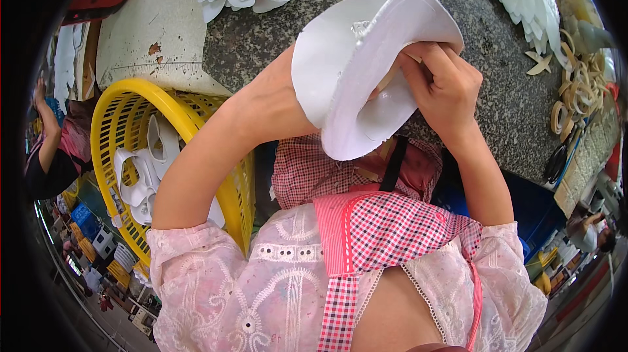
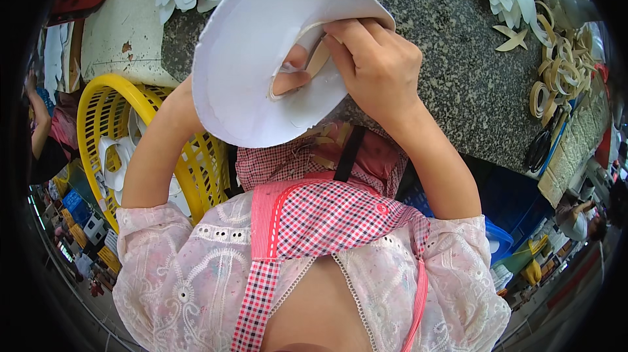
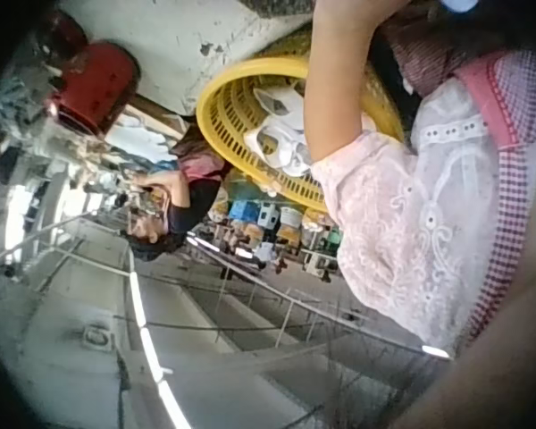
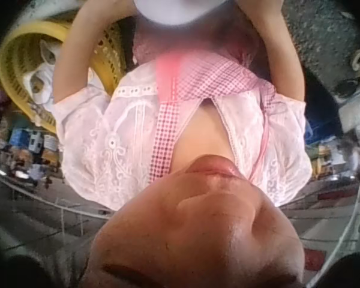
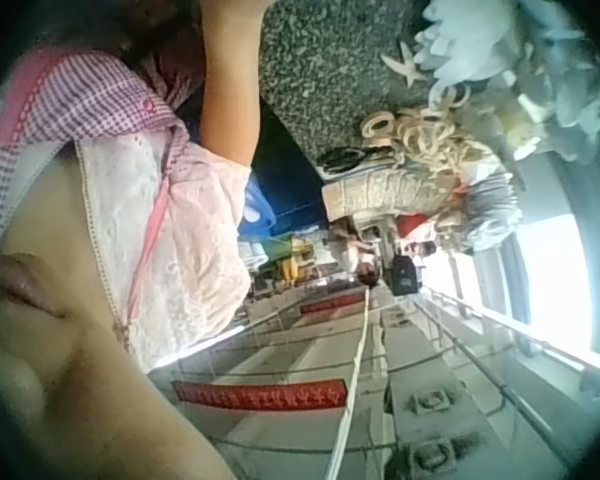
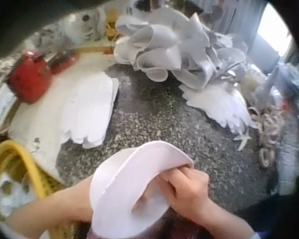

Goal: The person assembles a shoe by attaching the vamp and a decorative bow to the shoe upper, using adhesive applied with an applicator stick and a hammer to secure the parts.

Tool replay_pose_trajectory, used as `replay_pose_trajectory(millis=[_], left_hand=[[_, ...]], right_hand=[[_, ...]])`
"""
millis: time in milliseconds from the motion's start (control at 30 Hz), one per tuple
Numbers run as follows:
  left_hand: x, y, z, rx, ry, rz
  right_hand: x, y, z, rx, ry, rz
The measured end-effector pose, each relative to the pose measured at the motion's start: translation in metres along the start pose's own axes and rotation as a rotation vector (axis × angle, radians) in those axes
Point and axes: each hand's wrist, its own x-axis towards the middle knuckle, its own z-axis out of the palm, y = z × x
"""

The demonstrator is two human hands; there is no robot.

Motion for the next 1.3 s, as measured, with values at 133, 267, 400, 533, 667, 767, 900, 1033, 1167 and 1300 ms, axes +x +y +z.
replay_pose_trajectory(millis=[133,267,400,533,667,767,900,1033,1167,1300], left_hand=[[0.004,-0.008,0.008,-0.002,-0.068,-0.038],[0.015,-0.017,-0.002,0.199,0.028,0.247],[0.028,-0.025,-0.009,-0.004,-0.098,0.255],[0.032,-0.016,-0.009,-0.129,-0.077,0.103],[0.031,-0.008,-0.015,-0.344,-0.136,-0.151],[0.023,-0.012,-0.016,-0.407,-0.088,-0.106],[0.012,-0.023,-0.01,-0.258,-0.218,-0.159],[0.01,-0.036,0.014,-0.086,-0.07,-0.034],[0.019,-0.025,0.005,-0.022,-0.168,-0.153],[0.027,-0.022,0.003,0.124,-0.076,-0.035]], right_hand=[[0.002,-0.001,-0.001,-0.03,-0.021,-0.002],[0.006,0.0,-0.013,0.391,-0.143,0.27],[0.004,0.009,-0.016,0.366,-0.085,0.022],[0.004,0.006,-0.011,0.281,-0.042,0.14],[0.004,0.008,-0.003,0.218,-0.007,0.233],[0.006,0.006,-0.002,0.246,-0.031,0.274],[0.006,0.01,-0.003,0.293,-0.067,0.318],[0.007,0.007,-0.003,0.245,-0.028,0.273],[0.009,0.009,-0.007,-0.007,0.048,-0.043],[0.006,0.012,-0.007,0.065,-0.097,0.15]])
